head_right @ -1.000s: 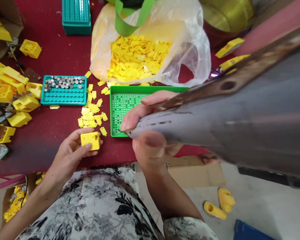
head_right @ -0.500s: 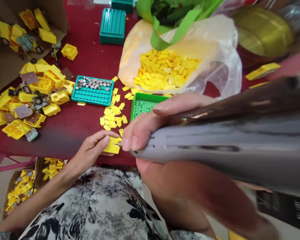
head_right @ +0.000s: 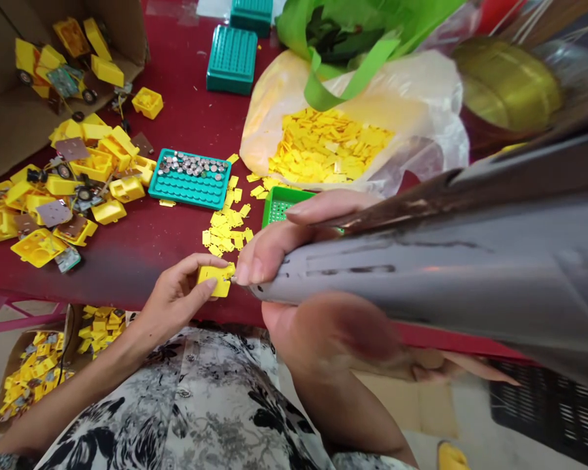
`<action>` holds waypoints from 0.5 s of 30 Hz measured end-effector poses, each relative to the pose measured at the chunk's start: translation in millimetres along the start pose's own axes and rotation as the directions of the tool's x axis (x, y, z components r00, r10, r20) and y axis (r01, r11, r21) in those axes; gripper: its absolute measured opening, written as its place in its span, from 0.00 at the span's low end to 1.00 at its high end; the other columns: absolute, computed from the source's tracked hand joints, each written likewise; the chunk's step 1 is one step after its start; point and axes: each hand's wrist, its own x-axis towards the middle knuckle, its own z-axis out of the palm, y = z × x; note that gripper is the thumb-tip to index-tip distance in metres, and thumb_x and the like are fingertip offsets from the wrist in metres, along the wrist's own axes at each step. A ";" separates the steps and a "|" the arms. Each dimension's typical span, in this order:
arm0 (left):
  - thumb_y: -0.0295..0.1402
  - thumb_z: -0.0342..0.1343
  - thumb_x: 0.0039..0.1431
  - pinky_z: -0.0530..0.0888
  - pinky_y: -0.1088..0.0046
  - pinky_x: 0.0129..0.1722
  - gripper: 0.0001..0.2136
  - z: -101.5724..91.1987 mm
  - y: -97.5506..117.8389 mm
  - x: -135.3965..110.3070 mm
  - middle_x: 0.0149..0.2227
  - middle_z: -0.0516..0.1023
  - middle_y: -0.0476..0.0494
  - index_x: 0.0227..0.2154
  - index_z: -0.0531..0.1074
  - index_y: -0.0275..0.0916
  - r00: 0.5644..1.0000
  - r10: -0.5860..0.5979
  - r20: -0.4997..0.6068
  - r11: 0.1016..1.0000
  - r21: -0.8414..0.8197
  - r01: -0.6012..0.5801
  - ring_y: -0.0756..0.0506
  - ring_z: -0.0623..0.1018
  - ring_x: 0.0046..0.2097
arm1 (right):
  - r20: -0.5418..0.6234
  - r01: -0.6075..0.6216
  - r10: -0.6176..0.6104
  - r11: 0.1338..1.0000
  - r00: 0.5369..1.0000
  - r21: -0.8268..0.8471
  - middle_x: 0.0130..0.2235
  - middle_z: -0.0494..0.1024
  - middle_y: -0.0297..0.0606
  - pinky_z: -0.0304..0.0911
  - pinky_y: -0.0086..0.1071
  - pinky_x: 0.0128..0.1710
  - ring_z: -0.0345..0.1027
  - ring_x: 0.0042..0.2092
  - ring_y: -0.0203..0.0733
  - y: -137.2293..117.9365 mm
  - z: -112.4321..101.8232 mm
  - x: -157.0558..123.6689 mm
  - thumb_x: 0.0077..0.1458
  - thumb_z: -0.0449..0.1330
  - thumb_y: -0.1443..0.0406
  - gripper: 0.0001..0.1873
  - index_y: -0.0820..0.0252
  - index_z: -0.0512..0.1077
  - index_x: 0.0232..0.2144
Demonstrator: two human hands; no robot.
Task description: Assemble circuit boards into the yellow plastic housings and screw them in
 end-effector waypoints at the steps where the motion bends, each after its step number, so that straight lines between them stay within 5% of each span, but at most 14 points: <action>1: 0.29 0.53 0.59 0.67 0.74 0.32 0.12 0.2 0.9 -0.6 0.39 0.79 0.46 0.45 0.75 0.39 1.000 0.011 -0.002 1.000 0.014 -0.011 0.50 0.71 0.33 | 0.006 0.028 -0.028 1.000 1.000 0.013 0.25 0.73 0.21 0.68 0.32 0.26 0.65 0.23 0.32 -0.2 1.9 0.5 0.54 0.63 0.45 0.17 0.44 0.74 0.40; 15: 0.35 0.56 0.60 0.71 0.74 0.35 0.12 4.5 -0.4 -1.3 0.41 0.80 0.44 0.45 0.76 0.40 0.999 0.028 0.023 1.000 0.003 -0.028 0.49 0.75 0.35 | -0.038 0.126 -0.127 0.991 0.991 -0.041 0.18 0.65 0.24 0.60 0.28 0.17 0.58 0.17 0.29 3.7 4.1 7.4 0.49 0.63 0.41 0.21 0.46 0.76 0.35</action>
